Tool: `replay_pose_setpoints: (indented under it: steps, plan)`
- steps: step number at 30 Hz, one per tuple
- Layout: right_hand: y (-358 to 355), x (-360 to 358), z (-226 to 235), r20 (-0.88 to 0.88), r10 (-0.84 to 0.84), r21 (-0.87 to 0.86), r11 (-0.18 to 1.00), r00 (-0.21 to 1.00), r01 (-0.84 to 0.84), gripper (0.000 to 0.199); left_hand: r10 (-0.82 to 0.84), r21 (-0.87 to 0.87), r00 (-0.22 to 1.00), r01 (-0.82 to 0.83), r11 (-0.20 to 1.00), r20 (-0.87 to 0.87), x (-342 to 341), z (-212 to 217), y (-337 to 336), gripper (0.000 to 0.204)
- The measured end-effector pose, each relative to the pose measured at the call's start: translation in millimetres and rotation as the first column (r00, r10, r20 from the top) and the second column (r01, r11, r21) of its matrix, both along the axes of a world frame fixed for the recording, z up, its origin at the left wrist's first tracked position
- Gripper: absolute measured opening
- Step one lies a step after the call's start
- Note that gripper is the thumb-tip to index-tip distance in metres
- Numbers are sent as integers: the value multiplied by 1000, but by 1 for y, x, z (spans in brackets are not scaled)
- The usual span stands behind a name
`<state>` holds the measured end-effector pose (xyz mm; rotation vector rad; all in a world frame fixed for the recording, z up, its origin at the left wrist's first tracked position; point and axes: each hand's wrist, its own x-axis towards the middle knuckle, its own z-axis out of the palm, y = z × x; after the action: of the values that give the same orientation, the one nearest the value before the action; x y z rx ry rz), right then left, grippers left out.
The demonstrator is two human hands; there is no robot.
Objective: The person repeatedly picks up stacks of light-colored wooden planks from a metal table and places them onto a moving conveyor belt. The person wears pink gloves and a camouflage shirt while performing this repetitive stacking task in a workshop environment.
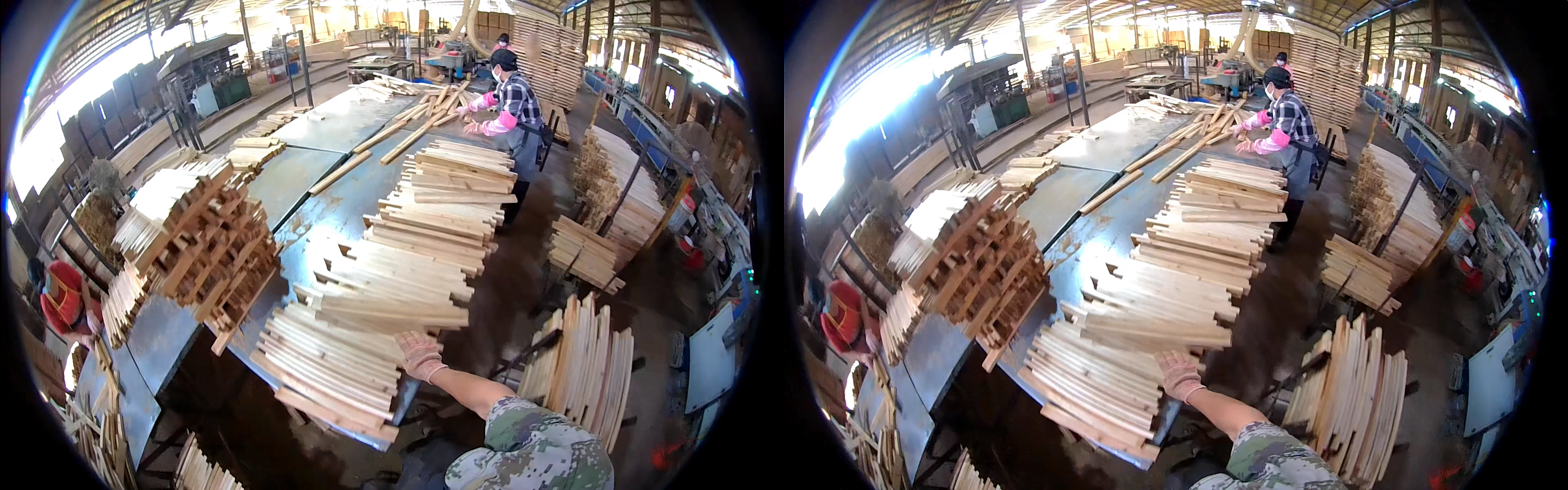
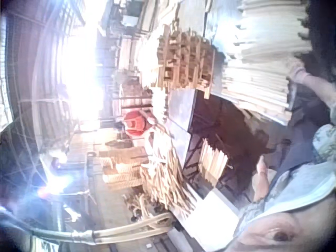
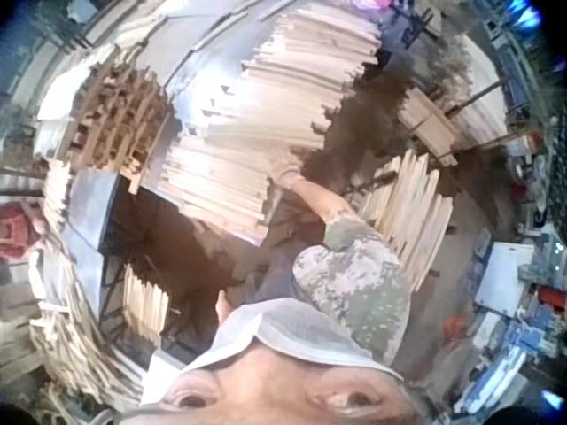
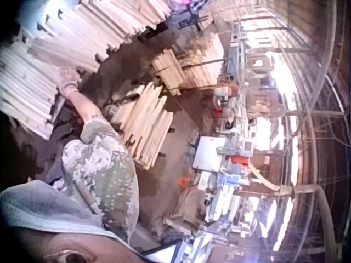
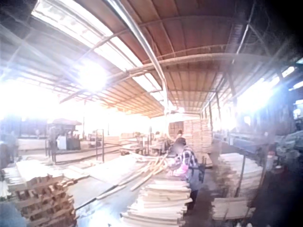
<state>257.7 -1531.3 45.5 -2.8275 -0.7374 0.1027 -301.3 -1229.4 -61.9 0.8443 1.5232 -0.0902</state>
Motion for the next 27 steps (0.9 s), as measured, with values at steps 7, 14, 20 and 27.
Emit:
replay_pose_setpoints:
  steps: [7, 14, 20, 27]
  plan:
    - [-4, 126, -40, 136, 111, -42, 993, 985, -106, 74, 22, -7, 996, -23, 1000, -82, 132, 24, -64, 38]
    - [-5, 178, -19, -26, 160, -77, 984, 987, -161, 79, 31, -30, 992, -35, 999, -126, 179, 33, -114, 34]
    - [-14, 245, 49, -586, 133, 9, 987, 799, -158, 84, 61, -25, 993, -64, 998, -100, 150, 70, -116, 30]
    - [-4, 232, 13, -360, 74, -18, 996, 930, -86, 89, 98, -152, 992, -110, 982, -85, 122, 53, -116, 30]
